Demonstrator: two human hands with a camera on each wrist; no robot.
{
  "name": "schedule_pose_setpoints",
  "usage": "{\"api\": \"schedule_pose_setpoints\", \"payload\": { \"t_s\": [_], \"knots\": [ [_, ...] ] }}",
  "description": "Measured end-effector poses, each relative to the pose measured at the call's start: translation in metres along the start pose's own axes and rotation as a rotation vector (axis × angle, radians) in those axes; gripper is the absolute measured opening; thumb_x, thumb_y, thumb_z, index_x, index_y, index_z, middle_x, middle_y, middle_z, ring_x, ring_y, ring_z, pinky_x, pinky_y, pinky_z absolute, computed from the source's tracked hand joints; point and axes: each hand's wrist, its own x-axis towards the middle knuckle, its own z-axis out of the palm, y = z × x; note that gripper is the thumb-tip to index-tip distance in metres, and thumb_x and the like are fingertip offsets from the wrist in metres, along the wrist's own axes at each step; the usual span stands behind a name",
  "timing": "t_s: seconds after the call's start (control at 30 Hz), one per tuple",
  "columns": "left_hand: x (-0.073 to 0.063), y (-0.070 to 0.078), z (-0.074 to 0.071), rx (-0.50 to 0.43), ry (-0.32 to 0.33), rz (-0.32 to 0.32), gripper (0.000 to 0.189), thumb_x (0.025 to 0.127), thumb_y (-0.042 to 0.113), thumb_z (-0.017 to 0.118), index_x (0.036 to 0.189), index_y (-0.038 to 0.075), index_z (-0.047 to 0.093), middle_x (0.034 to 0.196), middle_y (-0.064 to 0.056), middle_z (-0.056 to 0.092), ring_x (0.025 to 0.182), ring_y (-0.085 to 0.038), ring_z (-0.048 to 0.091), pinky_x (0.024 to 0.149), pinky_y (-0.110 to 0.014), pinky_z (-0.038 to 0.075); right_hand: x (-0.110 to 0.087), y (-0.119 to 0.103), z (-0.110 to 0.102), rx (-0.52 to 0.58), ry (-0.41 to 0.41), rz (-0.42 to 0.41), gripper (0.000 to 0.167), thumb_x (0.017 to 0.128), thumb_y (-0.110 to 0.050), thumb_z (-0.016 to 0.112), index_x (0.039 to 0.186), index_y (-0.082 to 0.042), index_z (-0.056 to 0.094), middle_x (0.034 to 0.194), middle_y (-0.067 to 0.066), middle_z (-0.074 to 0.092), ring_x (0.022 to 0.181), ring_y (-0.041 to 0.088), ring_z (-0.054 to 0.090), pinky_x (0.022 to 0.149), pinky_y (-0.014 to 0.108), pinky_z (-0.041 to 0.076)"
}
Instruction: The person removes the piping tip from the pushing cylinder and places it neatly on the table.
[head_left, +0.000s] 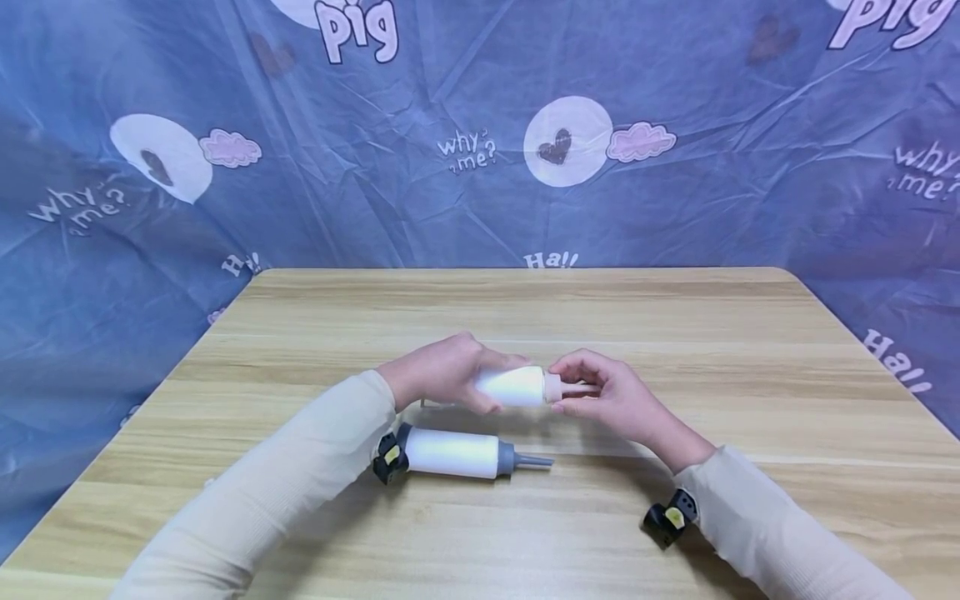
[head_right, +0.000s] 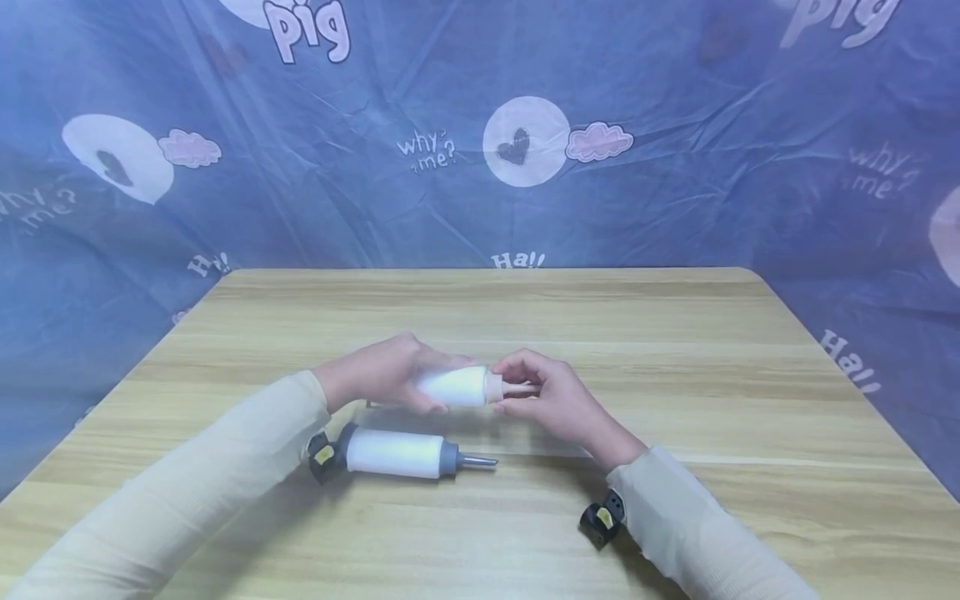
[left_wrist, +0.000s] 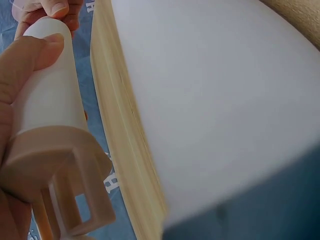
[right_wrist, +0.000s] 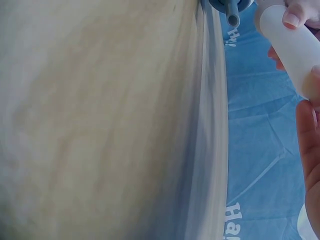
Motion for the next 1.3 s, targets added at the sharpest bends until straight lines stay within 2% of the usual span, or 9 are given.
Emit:
{"api": "schedule_pose_setpoints", "payload": {
  "t_s": [0.27,0.53,0.77,0.83,1.07,1.3],
  "knots": [
    [0.0001,-0.0012,0.0009,0.006,0.016,0.016,0.060,0.075,0.025,0.075,0.130,0.013,0.055,0.106,-0.004,0.069,0.066,-0.006,0.058,0.064,-0.017,0.047,0.0007,0.0009,-0.0008,0.025,-0.025,-0.003,0.038,0.075,-0.002,0.073,0.109,0.003,0.056,0.099,0.016,0.064,0.090,0.007,0.061,0.080,0.025,0.052],
    [-0.0012,-0.0010,0.0022,0.019,0.028,0.007,0.061,0.075,0.024,0.075,0.131,0.012,0.054,0.112,-0.006,0.067,0.073,-0.008,0.062,0.067,-0.017,0.048,0.0004,-0.0010,-0.0021,0.149,-0.051,0.108,0.031,0.089,-0.008,0.059,0.114,0.010,0.051,0.094,0.018,0.064,0.080,0.017,0.064,0.074,0.030,0.055],
    [-0.0013,-0.0013,0.0038,0.021,0.026,-0.010,0.062,0.075,0.025,0.075,0.132,0.013,0.053,0.111,-0.005,0.068,0.073,-0.007,0.061,0.067,-0.016,0.048,0.0012,-0.0008,-0.0021,0.185,-0.074,0.149,0.033,0.091,-0.010,0.057,0.114,0.012,0.050,0.089,0.024,0.066,0.075,0.029,0.066,0.069,0.034,0.056],
    [-0.0015,-0.0012,0.0040,0.016,0.023,-0.016,0.062,0.075,0.025,0.075,0.132,0.013,0.053,0.113,-0.005,0.067,0.074,-0.007,0.062,0.068,-0.017,0.048,0.0012,-0.0001,-0.0020,0.188,-0.079,0.151,0.033,0.091,-0.010,0.058,0.113,0.013,0.050,0.089,0.024,0.066,0.075,0.029,0.066,0.068,0.034,0.056],
    [-0.0028,-0.0020,0.0058,-0.014,0.024,-0.029,0.063,0.076,0.025,0.075,0.133,0.014,0.052,0.113,-0.006,0.066,0.074,-0.008,0.062,0.067,-0.017,0.049,0.0006,0.0021,-0.0012,0.190,-0.078,0.121,0.033,0.088,-0.006,0.060,0.113,0.013,0.050,0.092,0.021,0.065,0.074,0.014,0.065,0.071,0.033,0.055],
    [-0.0039,-0.0042,0.0097,-0.061,0.017,-0.047,0.064,0.075,0.023,0.075,0.134,0.016,0.051,0.125,-0.003,0.060,0.076,-0.008,0.062,0.068,-0.017,0.048,-0.0002,0.0032,-0.0004,0.167,-0.092,0.118,0.033,0.086,-0.007,0.063,0.112,0.010,0.051,0.094,0.021,0.063,0.079,0.017,0.066,0.073,0.031,0.055]
  ]
}}
